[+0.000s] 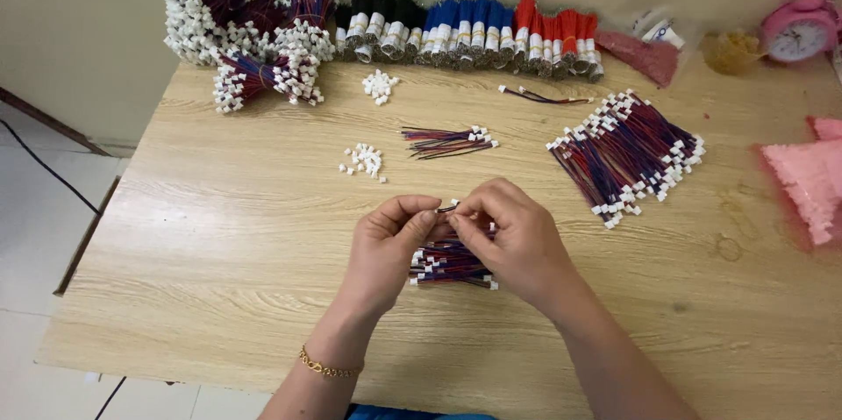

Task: Attaching small white plastic connectors to the ends of colored wires to assemble wire harnesses

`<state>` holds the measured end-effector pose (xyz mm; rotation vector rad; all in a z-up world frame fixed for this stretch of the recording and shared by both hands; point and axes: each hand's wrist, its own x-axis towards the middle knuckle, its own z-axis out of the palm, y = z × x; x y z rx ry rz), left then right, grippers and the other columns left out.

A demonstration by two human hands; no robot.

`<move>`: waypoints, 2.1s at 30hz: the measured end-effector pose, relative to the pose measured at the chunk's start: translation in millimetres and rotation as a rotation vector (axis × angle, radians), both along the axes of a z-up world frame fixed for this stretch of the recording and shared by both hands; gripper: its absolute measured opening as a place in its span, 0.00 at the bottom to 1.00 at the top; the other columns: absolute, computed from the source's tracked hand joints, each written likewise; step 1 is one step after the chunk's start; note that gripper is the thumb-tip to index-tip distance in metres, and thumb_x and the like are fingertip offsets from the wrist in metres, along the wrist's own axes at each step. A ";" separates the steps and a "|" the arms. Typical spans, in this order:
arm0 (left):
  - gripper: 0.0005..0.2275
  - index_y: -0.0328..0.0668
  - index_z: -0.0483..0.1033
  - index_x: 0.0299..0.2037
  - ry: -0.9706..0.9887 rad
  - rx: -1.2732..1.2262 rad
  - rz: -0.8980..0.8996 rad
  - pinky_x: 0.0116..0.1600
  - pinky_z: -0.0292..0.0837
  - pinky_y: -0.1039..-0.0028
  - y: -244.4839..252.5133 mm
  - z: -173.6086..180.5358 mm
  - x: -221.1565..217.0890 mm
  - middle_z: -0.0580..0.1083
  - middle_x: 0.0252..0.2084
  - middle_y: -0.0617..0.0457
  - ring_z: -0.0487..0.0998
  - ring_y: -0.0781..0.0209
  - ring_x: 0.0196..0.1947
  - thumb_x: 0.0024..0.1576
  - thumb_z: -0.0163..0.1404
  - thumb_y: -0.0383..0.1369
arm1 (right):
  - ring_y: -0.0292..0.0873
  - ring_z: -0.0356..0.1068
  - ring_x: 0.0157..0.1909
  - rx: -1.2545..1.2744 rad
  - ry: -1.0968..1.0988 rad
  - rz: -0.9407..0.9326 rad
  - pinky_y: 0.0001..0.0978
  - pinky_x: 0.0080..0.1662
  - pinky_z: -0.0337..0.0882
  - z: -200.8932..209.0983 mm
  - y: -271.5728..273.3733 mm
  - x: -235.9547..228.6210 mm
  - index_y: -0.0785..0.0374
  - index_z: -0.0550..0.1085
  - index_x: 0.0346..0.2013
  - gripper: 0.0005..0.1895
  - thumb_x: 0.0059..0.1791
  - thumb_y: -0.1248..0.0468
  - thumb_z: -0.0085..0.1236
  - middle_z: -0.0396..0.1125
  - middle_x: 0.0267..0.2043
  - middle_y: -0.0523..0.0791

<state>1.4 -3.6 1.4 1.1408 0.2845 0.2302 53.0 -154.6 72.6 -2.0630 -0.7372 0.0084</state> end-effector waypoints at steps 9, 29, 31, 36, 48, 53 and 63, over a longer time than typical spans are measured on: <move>0.05 0.56 0.83 0.35 0.142 1.045 -0.087 0.44 0.75 0.69 22.9 -27.5 -2.4 0.79 0.31 0.57 0.80 0.55 0.37 0.52 0.56 0.32 | 0.59 0.48 0.69 -0.765 -0.164 0.251 0.59 0.64 0.47 -60.8 1.8 2.7 0.54 0.53 0.66 0.52 0.35 0.47 0.72 0.52 0.64 0.54; 0.10 0.52 0.82 0.42 0.378 0.854 -0.139 0.47 0.71 0.77 16.0 -1.8 -10.0 0.81 0.42 0.61 0.80 0.68 0.42 0.51 0.53 0.36 | 0.54 0.58 0.59 -0.917 -0.103 -0.326 0.52 0.55 0.60 -103.5 -54.1 76.6 0.47 0.59 0.62 0.25 0.53 0.44 0.33 0.57 0.63 0.46; 0.09 0.52 0.83 0.40 0.377 0.818 -0.134 0.44 0.72 0.78 16.5 -1.7 -9.6 0.81 0.40 0.61 0.81 0.69 0.38 0.51 0.53 0.36 | 0.55 0.54 0.62 -0.960 -0.022 -0.390 0.53 0.56 0.59 -101.9 -62.5 96.0 0.47 0.54 0.67 0.29 0.53 0.43 0.32 0.53 0.67 0.48; 0.09 0.52 0.82 0.40 0.282 0.861 -0.141 0.47 0.71 0.77 22.1 -8.1 -9.6 0.81 0.39 0.61 0.80 0.67 0.41 0.51 0.52 0.36 | 0.55 0.55 0.60 -0.835 -0.022 -0.467 0.55 0.54 0.57 -64.6 -53.8 112.1 0.51 0.62 0.62 0.26 0.52 0.48 0.38 0.58 0.62 0.48; 0.07 0.48 0.81 0.38 0.116 0.881 -0.065 0.43 0.73 0.76 38.8 -20.4 -10.8 0.80 0.36 0.59 0.80 0.65 0.37 0.52 0.53 0.33 | 0.52 0.58 0.60 -0.573 -0.149 -0.151 0.51 0.56 0.59 -99.8 32.6 138.4 0.60 0.67 0.58 0.21 0.51 0.58 0.45 0.60 0.60 0.48; 0.08 0.49 0.81 0.39 0.144 0.896 -0.088 0.45 0.72 0.76 44.6 -18.9 -10.1 0.80 0.37 0.59 0.80 0.64 0.38 0.52 0.52 0.34 | 0.54 0.56 0.61 -0.598 -0.130 -0.201 0.52 0.58 0.57 -104.0 41.9 138.1 0.61 0.64 0.59 0.22 0.50 0.60 0.42 0.58 0.61 0.51; 0.07 0.48 0.81 0.38 0.061 0.892 -0.106 0.45 0.72 0.75 30.9 -21.9 -11.7 0.81 0.37 0.56 0.81 0.63 0.38 0.52 0.52 0.33 | 0.53 0.63 0.53 -0.543 -0.222 -0.197 0.47 0.54 0.61 -119.0 19.7 115.3 0.59 0.70 0.54 0.19 0.49 0.58 0.48 0.68 0.50 0.50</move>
